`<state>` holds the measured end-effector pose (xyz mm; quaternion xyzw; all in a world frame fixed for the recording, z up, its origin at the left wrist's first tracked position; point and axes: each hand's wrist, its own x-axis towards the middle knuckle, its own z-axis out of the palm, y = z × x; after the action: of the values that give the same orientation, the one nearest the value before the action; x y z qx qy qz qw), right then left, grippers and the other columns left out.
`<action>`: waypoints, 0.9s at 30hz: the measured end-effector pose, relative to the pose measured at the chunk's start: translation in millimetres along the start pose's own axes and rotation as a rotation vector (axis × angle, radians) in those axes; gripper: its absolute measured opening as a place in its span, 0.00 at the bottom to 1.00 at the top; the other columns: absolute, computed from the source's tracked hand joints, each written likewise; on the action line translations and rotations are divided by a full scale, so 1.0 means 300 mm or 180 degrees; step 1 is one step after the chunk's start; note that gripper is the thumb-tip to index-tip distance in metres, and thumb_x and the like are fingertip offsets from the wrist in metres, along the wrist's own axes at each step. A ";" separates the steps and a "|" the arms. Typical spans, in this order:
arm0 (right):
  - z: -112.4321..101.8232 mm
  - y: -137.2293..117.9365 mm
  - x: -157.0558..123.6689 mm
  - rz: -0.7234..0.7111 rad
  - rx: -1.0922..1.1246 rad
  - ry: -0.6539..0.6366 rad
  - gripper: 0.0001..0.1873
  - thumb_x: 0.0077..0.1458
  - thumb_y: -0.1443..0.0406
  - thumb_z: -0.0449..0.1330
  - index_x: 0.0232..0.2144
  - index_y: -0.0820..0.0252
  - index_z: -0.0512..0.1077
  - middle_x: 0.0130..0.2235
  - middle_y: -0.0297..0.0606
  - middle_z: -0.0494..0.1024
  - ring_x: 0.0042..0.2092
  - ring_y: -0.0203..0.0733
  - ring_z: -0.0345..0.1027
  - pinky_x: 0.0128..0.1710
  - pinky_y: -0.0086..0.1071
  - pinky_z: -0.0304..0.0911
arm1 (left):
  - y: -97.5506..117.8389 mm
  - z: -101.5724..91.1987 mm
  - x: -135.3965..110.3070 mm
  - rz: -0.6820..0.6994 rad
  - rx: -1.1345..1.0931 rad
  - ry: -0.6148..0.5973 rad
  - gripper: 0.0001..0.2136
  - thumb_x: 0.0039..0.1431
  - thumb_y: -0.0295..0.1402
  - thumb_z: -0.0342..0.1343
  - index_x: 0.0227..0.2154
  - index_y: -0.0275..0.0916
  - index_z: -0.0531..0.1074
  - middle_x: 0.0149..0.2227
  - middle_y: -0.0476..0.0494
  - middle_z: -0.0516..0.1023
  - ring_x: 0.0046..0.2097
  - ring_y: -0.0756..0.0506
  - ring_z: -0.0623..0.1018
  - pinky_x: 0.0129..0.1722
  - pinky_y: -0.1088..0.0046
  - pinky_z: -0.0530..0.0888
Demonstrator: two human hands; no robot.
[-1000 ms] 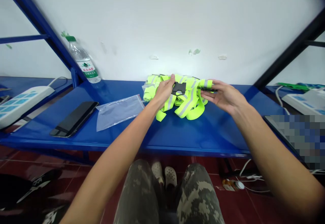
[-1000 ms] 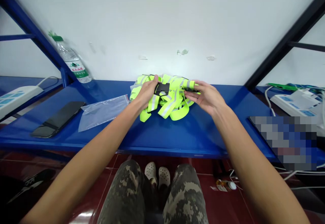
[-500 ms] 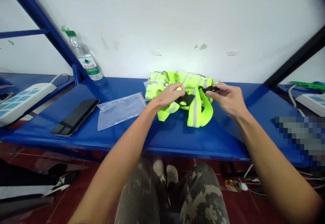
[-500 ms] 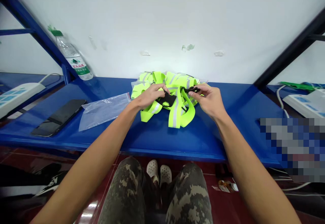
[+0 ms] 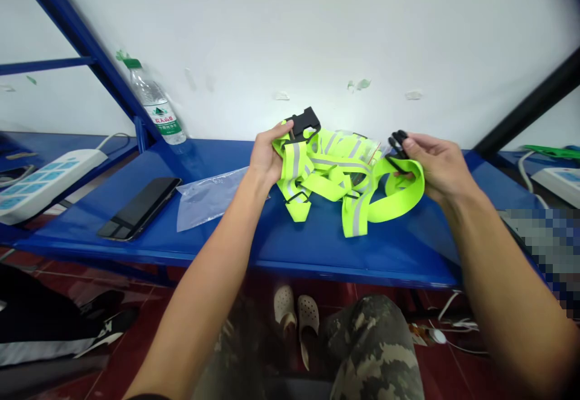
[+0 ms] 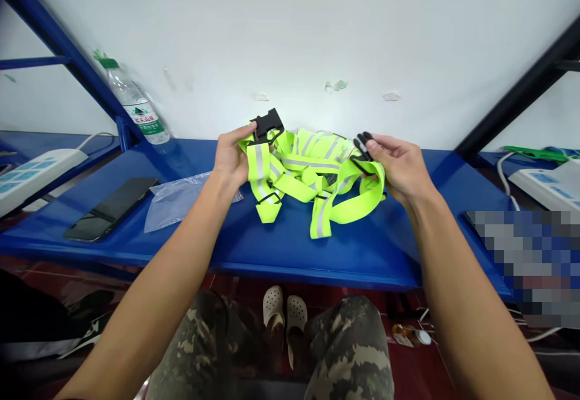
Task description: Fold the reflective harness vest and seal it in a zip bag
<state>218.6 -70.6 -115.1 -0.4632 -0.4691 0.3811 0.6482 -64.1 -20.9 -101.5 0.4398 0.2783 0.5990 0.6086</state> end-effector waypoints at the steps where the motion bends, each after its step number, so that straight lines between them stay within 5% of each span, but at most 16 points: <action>1: 0.003 -0.004 0.004 0.0053 -0.0148 -0.0091 0.31 0.31 0.52 0.79 0.36 0.60 0.74 0.20 0.31 0.74 0.20 0.35 0.65 0.22 0.32 0.64 | -0.002 -0.002 0.000 -0.0033 0.0118 -0.0064 0.15 0.47 0.41 0.67 0.34 0.39 0.74 0.28 0.49 0.76 0.31 0.46 0.78 0.33 0.70 0.74; 4: 0.032 -0.015 0.005 0.0196 -0.0379 -0.0660 0.29 0.34 0.52 0.78 0.33 0.57 0.70 0.23 0.32 0.76 0.24 0.36 0.69 0.22 0.29 0.64 | -0.018 -0.004 -0.001 -0.0289 0.0636 -0.0457 0.17 0.42 0.38 0.72 0.32 0.38 0.74 0.26 0.51 0.73 0.22 0.55 0.68 0.21 0.76 0.63; 9: 0.061 0.004 -0.017 0.0330 -0.0644 -0.1604 0.25 0.37 0.54 0.77 0.37 0.56 0.78 0.41 0.39 0.81 0.42 0.44 0.76 0.43 0.37 0.74 | -0.041 -0.004 -0.005 -0.0820 0.1430 -0.0706 0.19 0.38 0.36 0.75 0.34 0.38 0.75 0.29 0.50 0.74 0.22 0.57 0.62 0.19 0.78 0.49; 16: 0.045 0.029 -0.032 0.0397 -0.0787 -0.1637 0.24 0.36 0.54 0.77 0.39 0.52 0.83 0.38 0.38 0.84 0.40 0.46 0.78 0.48 0.45 0.74 | -0.042 0.009 -0.021 -0.0908 0.1941 -0.1051 0.18 0.41 0.40 0.73 0.34 0.37 0.77 0.28 0.50 0.73 0.23 0.56 0.62 0.19 0.77 0.51; 27: 0.023 0.033 -0.021 0.0323 -0.1014 -0.1711 0.24 0.38 0.54 0.76 0.41 0.51 0.83 0.38 0.38 0.84 0.41 0.49 0.79 0.48 0.46 0.75 | -0.044 -0.004 -0.015 -0.0933 0.2070 -0.0898 0.19 0.41 0.38 0.73 0.36 0.36 0.77 0.26 0.49 0.72 0.22 0.56 0.61 0.20 0.77 0.52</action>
<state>209.7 -72.0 -125.3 -0.4644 -0.6537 0.4434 0.4004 -59.3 -23.6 -114.4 0.6435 0.4273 0.3196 0.5488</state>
